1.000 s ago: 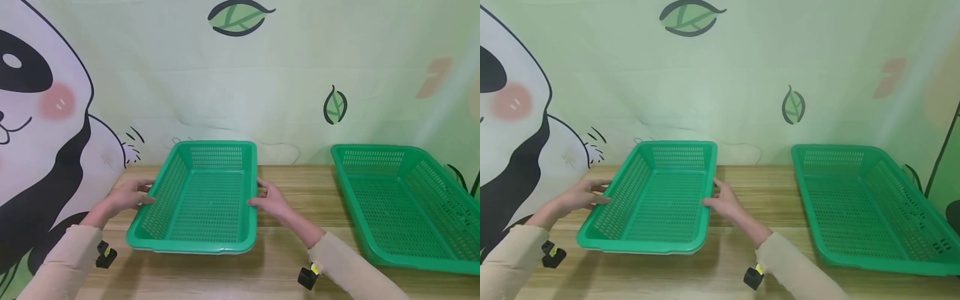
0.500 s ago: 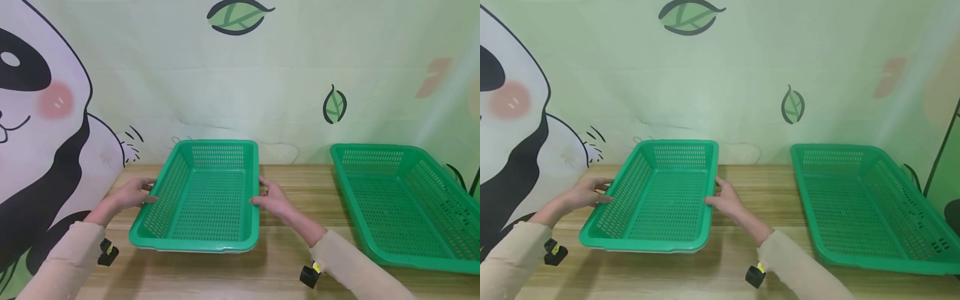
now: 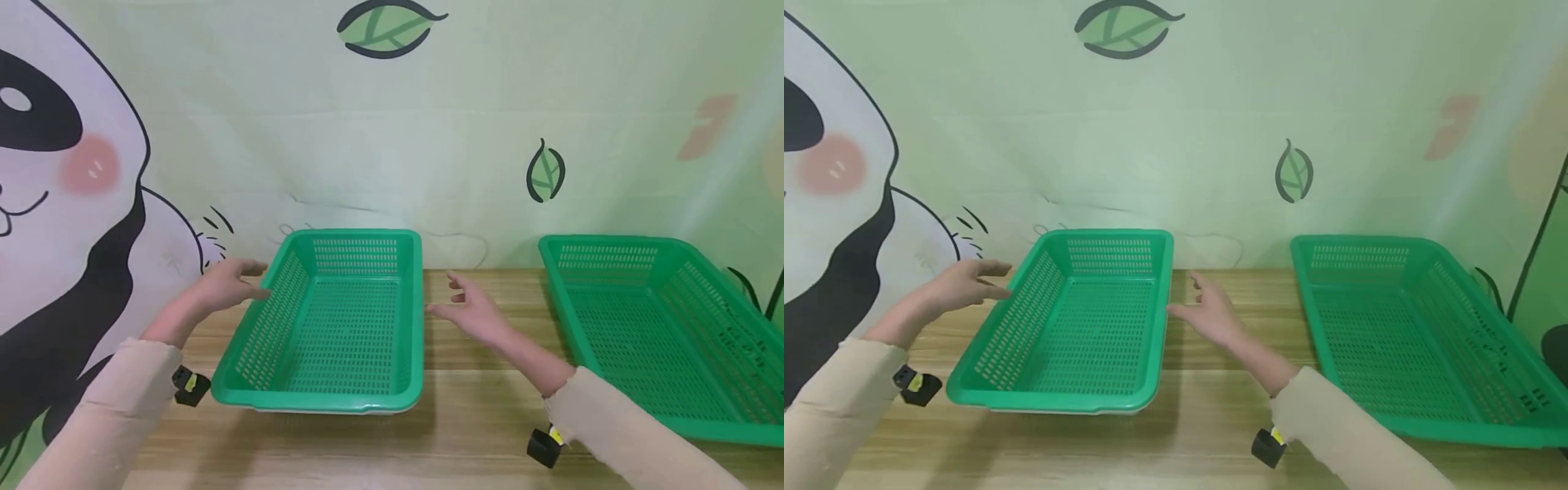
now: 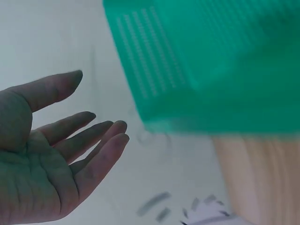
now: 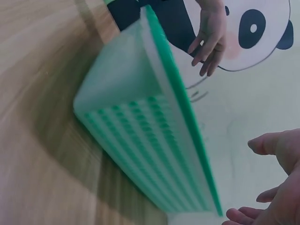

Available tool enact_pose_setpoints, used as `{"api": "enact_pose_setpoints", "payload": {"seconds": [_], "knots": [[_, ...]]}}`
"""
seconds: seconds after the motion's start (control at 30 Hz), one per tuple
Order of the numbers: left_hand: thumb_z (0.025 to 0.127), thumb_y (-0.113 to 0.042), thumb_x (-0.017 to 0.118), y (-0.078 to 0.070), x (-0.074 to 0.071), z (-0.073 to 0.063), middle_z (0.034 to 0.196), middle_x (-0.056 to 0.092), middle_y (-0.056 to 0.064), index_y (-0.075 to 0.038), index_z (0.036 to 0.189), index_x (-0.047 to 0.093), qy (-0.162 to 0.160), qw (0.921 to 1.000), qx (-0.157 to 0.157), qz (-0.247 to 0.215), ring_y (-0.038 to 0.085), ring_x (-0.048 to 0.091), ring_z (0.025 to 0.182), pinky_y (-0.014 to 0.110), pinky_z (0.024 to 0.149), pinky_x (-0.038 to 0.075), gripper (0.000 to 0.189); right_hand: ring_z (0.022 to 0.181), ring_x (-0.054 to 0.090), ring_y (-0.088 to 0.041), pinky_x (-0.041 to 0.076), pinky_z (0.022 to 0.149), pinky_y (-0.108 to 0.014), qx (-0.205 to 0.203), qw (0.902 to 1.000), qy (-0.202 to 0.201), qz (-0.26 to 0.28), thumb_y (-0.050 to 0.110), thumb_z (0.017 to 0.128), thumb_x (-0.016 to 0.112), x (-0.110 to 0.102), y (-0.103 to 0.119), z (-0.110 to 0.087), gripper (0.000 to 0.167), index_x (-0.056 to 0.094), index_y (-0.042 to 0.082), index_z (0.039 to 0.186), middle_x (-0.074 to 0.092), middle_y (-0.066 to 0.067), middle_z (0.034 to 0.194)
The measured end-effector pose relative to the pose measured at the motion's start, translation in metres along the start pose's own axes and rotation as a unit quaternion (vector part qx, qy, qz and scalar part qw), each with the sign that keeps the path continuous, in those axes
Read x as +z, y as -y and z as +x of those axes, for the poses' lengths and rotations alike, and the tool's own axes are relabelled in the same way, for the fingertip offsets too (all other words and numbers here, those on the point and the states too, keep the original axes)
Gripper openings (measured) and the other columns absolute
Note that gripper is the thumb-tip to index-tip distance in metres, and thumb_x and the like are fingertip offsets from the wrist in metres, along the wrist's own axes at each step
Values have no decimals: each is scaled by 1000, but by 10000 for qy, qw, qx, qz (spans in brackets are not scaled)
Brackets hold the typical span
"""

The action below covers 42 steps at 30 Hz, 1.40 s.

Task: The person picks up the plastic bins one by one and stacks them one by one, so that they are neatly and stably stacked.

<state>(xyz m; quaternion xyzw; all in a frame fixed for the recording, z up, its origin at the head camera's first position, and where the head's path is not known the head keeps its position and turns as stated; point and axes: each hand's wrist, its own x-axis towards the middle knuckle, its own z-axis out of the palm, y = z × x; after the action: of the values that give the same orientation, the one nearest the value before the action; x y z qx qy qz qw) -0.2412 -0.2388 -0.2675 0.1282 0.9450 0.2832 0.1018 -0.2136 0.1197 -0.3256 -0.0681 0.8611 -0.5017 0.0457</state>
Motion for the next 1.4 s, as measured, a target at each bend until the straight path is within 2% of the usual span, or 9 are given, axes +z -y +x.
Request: {"api": "enact_pose_setpoints", "payload": {"seconds": [0.17,0.37,0.63,0.9,1.07,1.2,1.27,1.37,1.4], "knots": [[88,-18,54,-41,7,11,135,38,27,8,134,35,35,9999,148,-79,41,33,125,54,99,32,56,122,33,-41,37,95,-51,-141,9998,-9,-161,18,86,58,-26,2,-5,71,19,-3,142,29,-27,137],[87,-16,56,-80,28,34,127,48,25,8,127,45,28,9982,595,-12,37,43,119,47,97,38,49,123,31,-41,35,97,-51,-94,9991,-128,-386,21,86,58,-46,2,-4,73,18,-3,142,29,-26,138],[87,-17,56,-121,60,52,126,52,18,0,128,48,62,9956,585,-730,30,47,116,41,92,44,46,125,31,-41,37,96,-52,-110,9951,-438,-875,25,87,58,-84,-7,-2,70,23,-1,141,31,-26,139],[87,-14,57,-161,85,62,124,53,16,-2,127,49,198,9886,626,-1353,27,53,111,35,86,48,43,125,30,-41,36,95,-54,-56,9920,-904,-881,27,90,54,-125,-30,-5,65,25,-2,140,32,-26,137],[84,-11,60,-180,104,67,119,58,12,-3,122,55,57,9797,650,-1896,24,55,107,33,83,50,39,126,27,-44,35,95,-56,135,9914,-960,-879,34,91,51,-149,-42,-12,68,22,-3,141,29,-28,138],[84,-9,62,-195,120,68,117,58,11,-4,120,56,94,9658,506,-2542,23,56,104,32,79,51,37,126,25,-47,31,95,-58,284,9901,-1028,-913,37,92,47,-173,-55,-19,70,20,-4,141,25,-31,139],[84,-8,61,-202,128,69,118,58,11,-4,121,56,172,9570,502,-2853,23,56,105,32,79,52,37,126,24,-48,31,95,-59,348,9888,-1105,-946,40,92,46,-186,-63,-24,72,19,-4,141,23,-32,140],[84,-5,61,-211,141,72,119,56,11,-3,121,55,384,9385,529,-3391,23,56,106,32,80,51,38,126,22,-49,30,93,-61,395,9875,-1210,-929,42,91,46,-204,-77,-32,74,18,-4,142,20,-32,140],[84,-3,61,-214,146,73,120,56,12,-3,122,54,461,9317,542,-3563,23,55,107,31,81,51,39,125,30,-41,35,91,-54,409,9855,-1345,-951,42,90,48,-211,-85,-33,71,22,1,142,26,-27,140]]}}
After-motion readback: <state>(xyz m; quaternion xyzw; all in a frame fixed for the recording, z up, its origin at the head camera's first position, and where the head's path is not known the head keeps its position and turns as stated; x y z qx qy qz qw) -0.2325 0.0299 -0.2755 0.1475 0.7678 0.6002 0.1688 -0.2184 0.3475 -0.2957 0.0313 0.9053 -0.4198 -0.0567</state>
